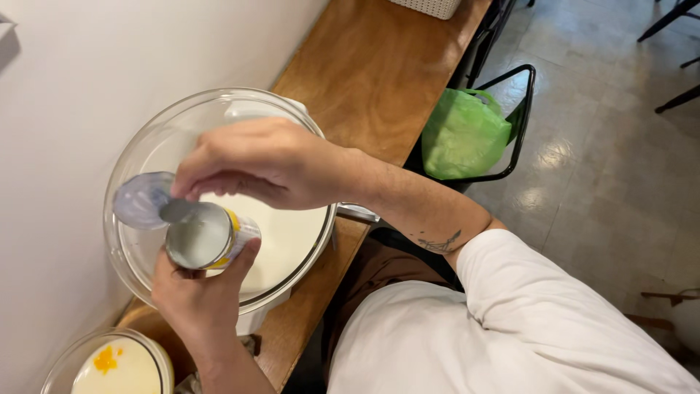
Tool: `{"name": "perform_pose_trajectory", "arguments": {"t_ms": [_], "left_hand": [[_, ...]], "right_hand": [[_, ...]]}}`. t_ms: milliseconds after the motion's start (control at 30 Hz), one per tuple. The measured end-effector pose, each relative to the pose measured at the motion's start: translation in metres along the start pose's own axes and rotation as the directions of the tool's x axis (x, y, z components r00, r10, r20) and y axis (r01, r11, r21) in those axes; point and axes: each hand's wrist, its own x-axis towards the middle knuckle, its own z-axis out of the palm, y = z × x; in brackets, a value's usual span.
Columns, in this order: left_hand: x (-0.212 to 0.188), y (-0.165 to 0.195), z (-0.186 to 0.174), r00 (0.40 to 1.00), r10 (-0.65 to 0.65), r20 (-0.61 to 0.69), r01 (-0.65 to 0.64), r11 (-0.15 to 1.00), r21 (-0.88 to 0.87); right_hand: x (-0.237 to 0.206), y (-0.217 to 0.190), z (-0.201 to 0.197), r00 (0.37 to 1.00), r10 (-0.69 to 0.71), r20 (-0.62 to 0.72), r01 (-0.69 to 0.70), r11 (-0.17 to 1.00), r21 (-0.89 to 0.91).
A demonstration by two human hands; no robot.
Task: The person holds an opened can of condensed milk over a large glass bowl and uses a spoon to scrape the milk out of the can into the bowl, then pours the remaining milk from the can and sets the empty can aside, repeating the process with additional cans.
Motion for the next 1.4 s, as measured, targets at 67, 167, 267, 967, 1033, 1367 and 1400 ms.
{"name": "perform_pose_trajectory", "arguments": {"t_ms": [67, 167, 267, 967, 1033, 1367, 1400], "left_hand": [[0.003, -0.002, 0.001, 1.000, -0.004, -0.012, 0.004, 1.000, 0.015], [0.008, -0.002, 0.009, 0.999, 0.019, -0.027, -0.015, 0.989, 0.147], [0.009, 0.001, 0.008, 0.998, -0.008, -0.059, 0.024, 0.961, 0.276], [0.009, -0.005, 0.009, 0.999, 0.016, -0.036, -0.012, 0.995, 0.103], [0.009, -0.004, 0.008, 0.998, 0.020, -0.065, -0.006, 0.976, 0.216], [0.012, 0.004, -0.007, 0.994, 0.097, -0.060, -0.086, 0.983, 0.164], [0.012, 0.005, -0.008, 0.993, 0.101, -0.064, -0.089, 0.982, 0.167]], "right_hand": [[-0.002, 0.003, -0.001, 1.000, 0.024, 0.002, -0.024, 1.000, 0.020], [-0.005, 0.008, -0.013, 0.995, 0.079, -0.068, -0.075, 0.996, 0.057], [-0.002, 0.012, -0.007, 0.998, 0.035, -0.054, -0.033, 0.999, 0.036], [-0.007, 0.018, 0.000, 0.998, 0.045, -0.042, -0.041, 0.995, 0.091], [-0.004, 0.016, -0.001, 0.999, 0.039, -0.037, -0.036, 0.997, 0.074], [0.004, 0.034, 0.005, 0.996, 0.040, -0.075, -0.028, 0.987, 0.159], [0.004, 0.035, 0.007, 0.995, 0.031, -0.099, -0.018, 0.990, 0.136]]}}
